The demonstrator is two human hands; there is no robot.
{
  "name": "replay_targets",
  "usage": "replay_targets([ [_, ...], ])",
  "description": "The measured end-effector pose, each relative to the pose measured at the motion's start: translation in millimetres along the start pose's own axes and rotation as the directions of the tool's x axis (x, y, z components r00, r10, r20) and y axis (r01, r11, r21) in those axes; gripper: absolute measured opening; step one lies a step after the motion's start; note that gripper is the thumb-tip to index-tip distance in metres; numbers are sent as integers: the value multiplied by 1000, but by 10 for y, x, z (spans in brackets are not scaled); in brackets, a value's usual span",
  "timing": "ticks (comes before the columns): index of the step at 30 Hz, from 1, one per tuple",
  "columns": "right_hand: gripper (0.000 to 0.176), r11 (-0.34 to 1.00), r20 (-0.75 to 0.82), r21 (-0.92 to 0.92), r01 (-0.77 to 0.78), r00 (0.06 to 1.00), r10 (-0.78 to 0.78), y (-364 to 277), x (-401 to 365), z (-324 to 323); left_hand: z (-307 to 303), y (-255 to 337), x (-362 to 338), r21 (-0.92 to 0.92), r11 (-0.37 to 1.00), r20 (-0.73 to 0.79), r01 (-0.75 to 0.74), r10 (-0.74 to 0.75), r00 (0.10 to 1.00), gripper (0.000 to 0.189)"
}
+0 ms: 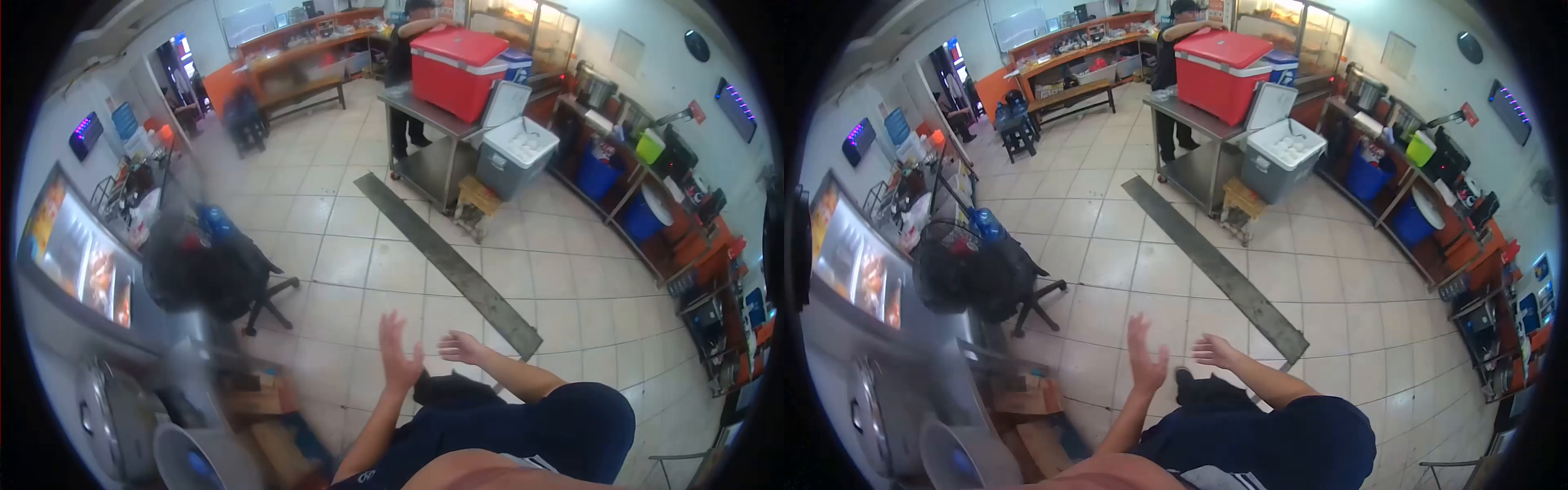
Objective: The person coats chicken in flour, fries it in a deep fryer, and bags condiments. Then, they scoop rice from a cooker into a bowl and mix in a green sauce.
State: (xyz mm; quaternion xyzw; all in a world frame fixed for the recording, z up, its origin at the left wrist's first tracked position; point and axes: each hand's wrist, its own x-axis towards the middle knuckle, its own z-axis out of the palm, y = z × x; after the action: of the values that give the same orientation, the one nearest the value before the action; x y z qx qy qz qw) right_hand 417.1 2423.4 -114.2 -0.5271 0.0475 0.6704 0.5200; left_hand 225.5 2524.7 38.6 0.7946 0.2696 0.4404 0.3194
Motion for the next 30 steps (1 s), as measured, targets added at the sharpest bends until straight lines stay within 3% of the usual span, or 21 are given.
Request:
replay_targets([
  [1,52,1000,145,-8,-25,989,26,-245,216,449,85,-180,244,47,994,63,-100,97,993,53],
  [2,54,998,478,66,-20,878,-14,-355,633,767,150,-423,463,163,973,196,-165,132,972,52],
  [3,54,984,377,118,136,910,-171,-692,354,1555,227,-794,586,167,977,209,-135,98,973,52],
  [4,48,990,579,113,-82,816,1,-960,629,1898,271,-1261,668,185,979,129,-80,57,990,55],
  [6,46,983,454,-143,113,890,-37,-1666,438,2770,39,-1785,999,301,953,30,36,-47,998,54],
  [7,45,982,473,-181,43,880,49,-1860,740,2954,-147,-1990,1300,397,914,8,85,-96,995,54],
  [9,45,977,488,-211,-31,862,133,-2436,1244,3191,-365,-2440,1712,376,882,-243,284,-202,949,47],
  [10,44,983,636,-182,-38,758,147,-2755,1381,3311,-498,-2750,1768,386,872,-231,302,-226,947,47],
  [11,43,988,766,-152,-38,627,142,-3055,1567,3415,-596,-3170,1805,456,738,-132,497,-496,858,43],
  [12,43,988,767,-148,-44,626,143,-3320,1808,3437,-623,-3592,1853,539,559,-59,630,-721,690,40],
  [14,39,951,600,-249,181,800,5,-3828,2326,3343,-578,-4443,1897,588,523,43,617,-782,622,34],
  [15,36,947,479,-238,214,874,-78,-4054,2618,3222,-538,-4624,2206,586,529,52,613,-780,624,34],
  [16,33,945,341,-231,232,929,-145,-4193,2884,3060,-518,-4739,2431,607,523,190,599,-827,529,35],
  [17,30,942,220,-223,253,954,-204,-4383,3095,2895,-420,-4895,2750,618,530,322,581,-845,427,36],
  [19,24,935,-13,-210,285,955,-295,-4733,3363,2558,-196,-5215,3400,606,534,393,589,-845,362,35],
  [21,20,932,-196,-165,323,915,-352,-5140,3569,2278,85,-5588,4185,580,707,545,404,-705,453,34],
  [22,18,919,-268,-179,352,881,-390,-5307,3698,2150,219,-5783,4568,581,715,558,390,-698,449,34],
  [24,16,915,-341,-102,390,851,-400,-5619,3948,1943,546,-6134,5315,484,834,561,266,-528,637,31],
  [27,18,913,-434,-74,402,811,-393,-6191,4513,1894,888,-6532,6430,311,885,536,346,-464,705,25],
  [28,21,917,-461,-106,384,798,-387,-6415,4703,1904,999,-6757,6687,309,855,520,416,-518,679,24],
  [30,24,921,-475,-110,374,794,-379,-6931,5034,2032,1142,-7075,7054,374,832,512,409,-553,657,24],
])
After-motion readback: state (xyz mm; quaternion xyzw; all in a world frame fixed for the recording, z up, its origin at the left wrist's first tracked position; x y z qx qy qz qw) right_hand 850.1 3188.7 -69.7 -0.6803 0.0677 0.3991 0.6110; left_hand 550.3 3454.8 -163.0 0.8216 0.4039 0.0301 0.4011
